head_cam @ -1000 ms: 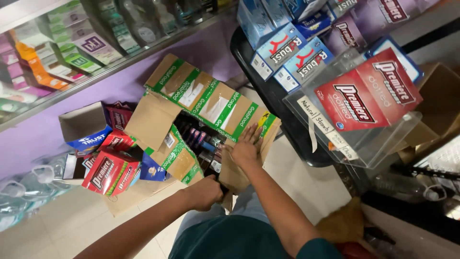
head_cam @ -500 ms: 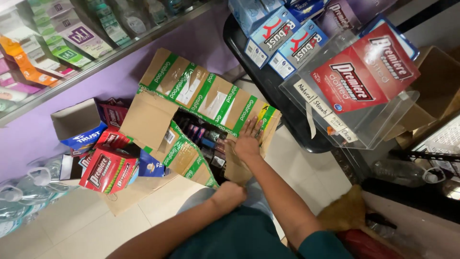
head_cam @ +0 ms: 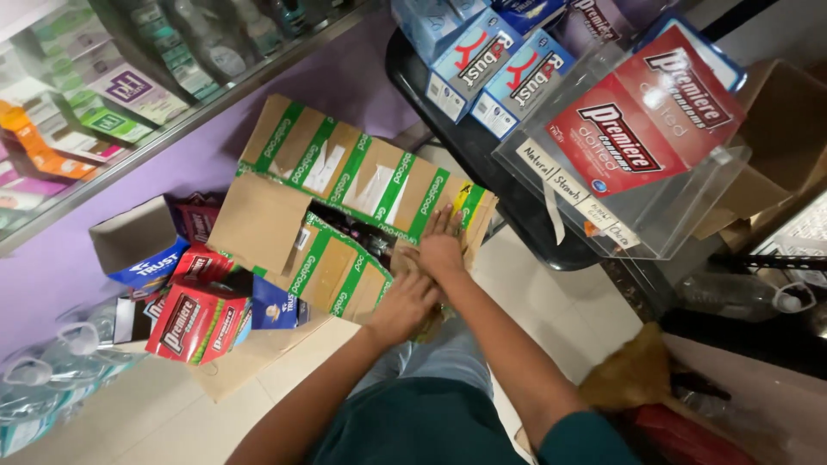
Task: Packing retail products like condom boxes and cigarette packs into a larger cardboard box.
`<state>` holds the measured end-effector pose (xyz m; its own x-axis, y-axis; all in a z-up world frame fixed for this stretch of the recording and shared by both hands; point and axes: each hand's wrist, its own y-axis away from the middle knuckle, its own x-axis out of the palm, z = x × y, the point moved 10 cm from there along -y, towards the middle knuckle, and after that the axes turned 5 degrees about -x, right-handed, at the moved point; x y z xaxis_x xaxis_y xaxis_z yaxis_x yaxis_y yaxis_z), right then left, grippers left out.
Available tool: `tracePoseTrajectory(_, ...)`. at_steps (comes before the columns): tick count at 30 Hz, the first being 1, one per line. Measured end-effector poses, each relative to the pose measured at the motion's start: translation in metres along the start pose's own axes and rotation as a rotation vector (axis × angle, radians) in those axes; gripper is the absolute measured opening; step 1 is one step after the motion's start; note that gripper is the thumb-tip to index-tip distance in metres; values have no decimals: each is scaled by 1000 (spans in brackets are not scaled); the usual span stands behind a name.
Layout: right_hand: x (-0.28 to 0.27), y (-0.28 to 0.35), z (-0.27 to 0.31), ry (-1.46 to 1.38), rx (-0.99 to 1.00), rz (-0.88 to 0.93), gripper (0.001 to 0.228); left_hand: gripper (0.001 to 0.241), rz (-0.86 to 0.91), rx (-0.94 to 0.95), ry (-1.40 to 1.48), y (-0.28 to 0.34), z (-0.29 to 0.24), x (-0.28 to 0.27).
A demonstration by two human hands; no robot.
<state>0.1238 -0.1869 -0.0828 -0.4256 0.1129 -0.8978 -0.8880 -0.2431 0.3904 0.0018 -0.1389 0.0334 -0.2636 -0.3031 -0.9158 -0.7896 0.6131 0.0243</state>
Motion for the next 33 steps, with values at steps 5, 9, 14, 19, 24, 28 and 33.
tracePoseTrajectory(5,43,7,-50,125,-238,-103,110,58,-105,16,-53,-11,13,-13)
tracePoseTrajectory(9,-57,65,-26,177,-267,-49,103,67,-162,-41,-95,-22,34,12)
tracePoseTrajectory(14,-40,62,-47,170,-388,-104,91,70,-117,-102,51,-45,41,32)
tracePoseTrajectory(19,-2,63,-46,439,-772,-257,72,75,-152,-171,96,-57,39,28)
tracePoseTrajectory(24,-98,77,-38,-90,-654,-345,57,59,-319,-380,-1,-86,47,-8)
tracePoseTrajectory(28,-111,79,-75,-218,-548,-426,41,51,-425,-334,-230,-113,57,-5)
tracePoseTrajectory(33,-34,80,-56,-104,-835,-91,33,57,-367,-325,-104,-114,58,-12)
